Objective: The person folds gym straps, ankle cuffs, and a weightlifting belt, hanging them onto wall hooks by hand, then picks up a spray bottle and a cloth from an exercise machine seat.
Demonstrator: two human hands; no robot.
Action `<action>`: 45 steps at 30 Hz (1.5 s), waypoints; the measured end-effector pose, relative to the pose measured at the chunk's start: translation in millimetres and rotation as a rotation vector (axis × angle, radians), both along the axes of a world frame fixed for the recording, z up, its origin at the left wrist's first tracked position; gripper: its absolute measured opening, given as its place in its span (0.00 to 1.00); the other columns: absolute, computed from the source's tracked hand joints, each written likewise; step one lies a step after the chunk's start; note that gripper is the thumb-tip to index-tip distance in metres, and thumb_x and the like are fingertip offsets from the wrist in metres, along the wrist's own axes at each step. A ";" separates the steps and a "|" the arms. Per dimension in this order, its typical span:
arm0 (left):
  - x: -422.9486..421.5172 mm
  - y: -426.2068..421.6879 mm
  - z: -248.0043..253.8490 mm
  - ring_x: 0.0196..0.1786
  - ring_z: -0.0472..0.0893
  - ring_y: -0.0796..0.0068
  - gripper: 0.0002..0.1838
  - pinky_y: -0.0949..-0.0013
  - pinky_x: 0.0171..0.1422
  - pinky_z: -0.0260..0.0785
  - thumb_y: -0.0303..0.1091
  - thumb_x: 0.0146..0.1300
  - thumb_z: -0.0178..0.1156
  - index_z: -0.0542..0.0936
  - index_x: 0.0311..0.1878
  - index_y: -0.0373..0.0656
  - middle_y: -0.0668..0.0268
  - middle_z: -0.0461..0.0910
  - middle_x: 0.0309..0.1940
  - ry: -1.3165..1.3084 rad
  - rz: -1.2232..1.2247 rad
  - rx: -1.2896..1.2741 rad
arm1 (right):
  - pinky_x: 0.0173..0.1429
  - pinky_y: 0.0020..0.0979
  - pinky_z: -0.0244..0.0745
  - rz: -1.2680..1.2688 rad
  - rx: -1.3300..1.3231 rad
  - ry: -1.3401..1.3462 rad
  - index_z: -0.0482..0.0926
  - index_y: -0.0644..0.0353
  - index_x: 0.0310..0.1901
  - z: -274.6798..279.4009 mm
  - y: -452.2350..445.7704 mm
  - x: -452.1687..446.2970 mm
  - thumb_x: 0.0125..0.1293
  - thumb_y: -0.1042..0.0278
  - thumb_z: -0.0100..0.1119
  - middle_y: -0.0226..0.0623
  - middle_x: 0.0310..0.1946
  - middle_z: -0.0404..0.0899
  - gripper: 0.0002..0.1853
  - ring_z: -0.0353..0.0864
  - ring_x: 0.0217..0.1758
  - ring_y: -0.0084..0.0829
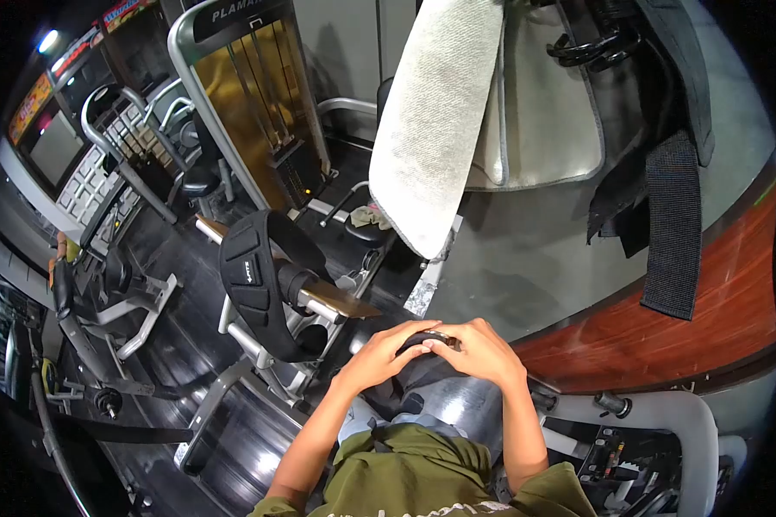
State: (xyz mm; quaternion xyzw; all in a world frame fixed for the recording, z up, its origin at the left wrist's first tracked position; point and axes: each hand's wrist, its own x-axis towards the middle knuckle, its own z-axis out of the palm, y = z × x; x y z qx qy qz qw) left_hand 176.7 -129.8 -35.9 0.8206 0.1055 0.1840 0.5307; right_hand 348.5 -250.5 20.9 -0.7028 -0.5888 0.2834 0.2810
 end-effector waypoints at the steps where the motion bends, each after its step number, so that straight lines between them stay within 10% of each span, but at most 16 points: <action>1: 0.6 -2.3 -1.6 0.63 0.79 0.61 0.22 0.62 0.67 0.69 0.28 0.70 0.60 0.75 0.65 0.38 0.55 0.80 0.61 -0.002 -0.005 0.000 | 0.34 0.38 0.75 -0.014 -0.123 0.027 0.86 0.54 0.49 4.9 -1.5 0.2 0.67 0.48 0.64 0.46 0.24 0.82 0.19 0.81 0.24 0.43; 5: 3.4 -7.3 -5.0 0.58 0.81 0.61 0.18 0.63 0.65 0.70 0.27 0.70 0.59 0.79 0.62 0.37 0.56 0.82 0.57 -0.061 0.056 -0.077 | 0.27 0.30 0.70 0.067 -0.171 0.144 0.75 0.55 0.67 -2.0 -16.3 14.2 0.62 0.50 0.70 0.43 0.17 0.79 0.33 0.74 0.16 0.29; 10: -0.1 -6.3 -15.3 0.55 0.81 0.68 0.14 0.67 0.63 0.69 0.30 0.72 0.58 0.80 0.58 0.37 0.59 0.83 0.51 -0.101 0.220 -0.142 | 0.41 0.29 0.77 0.264 -0.330 0.347 0.57 0.44 0.78 15.2 -31.9 38.7 0.56 0.67 0.69 0.37 0.27 0.85 0.48 0.83 0.29 0.26; 17: -1.3 -6.5 -22.6 0.55 0.81 0.68 0.14 0.67 0.62 0.69 0.32 0.74 0.57 0.78 0.57 0.36 0.59 0.82 0.50 -0.100 0.319 -0.142 | 0.54 0.30 0.77 0.467 -0.402 0.485 0.66 0.49 0.74 26.0 -31.4 51.1 0.56 0.74 0.71 0.36 0.44 0.85 0.42 0.85 0.45 0.24; 20: -0.3 -11.7 -18.1 0.54 0.81 0.64 0.15 0.65 0.61 0.70 0.32 0.74 0.56 0.74 0.59 0.36 0.55 0.82 0.49 -0.102 0.366 -0.145 | 0.66 0.33 0.69 0.172 -0.050 0.672 0.74 0.59 0.62 17.6 -25.0 43.6 0.56 0.74 0.76 0.34 0.64 0.74 0.31 0.84 0.48 0.24; 24: 1.5 -17.3 -17.0 0.52 0.80 0.63 0.16 0.64 0.60 0.69 0.36 0.76 0.53 0.68 0.60 0.38 0.53 0.80 0.48 -0.129 0.415 -0.157 | 0.49 0.23 0.76 -0.202 0.255 1.072 0.70 0.60 0.56 -31.8 -10.6 17.8 0.63 0.72 0.72 0.37 0.36 0.86 0.24 0.85 0.40 0.24; 27: 4.3 -23.3 -15.8 0.51 0.79 0.64 0.16 0.64 0.58 0.69 0.37 0.77 0.52 0.67 0.60 0.38 0.53 0.78 0.47 -0.144 0.440 -0.160 | 0.37 0.25 0.79 -0.290 0.274 1.324 0.74 0.60 0.51 -60.2 -7.5 -8.1 0.72 0.66 0.62 0.35 0.35 0.85 0.12 0.85 0.35 0.26; 45: 18.8 -55.6 -28.3 0.56 0.72 0.79 0.11 0.73 0.66 0.60 0.34 0.76 0.51 0.71 0.56 0.40 0.67 0.74 0.49 -0.269 0.276 -0.871 | 0.21 0.19 0.62 -0.565 0.328 0.815 0.82 0.63 0.49 -78.0 -17.1 -38.8 0.75 0.63 0.59 0.26 0.25 0.78 0.12 0.70 0.20 0.13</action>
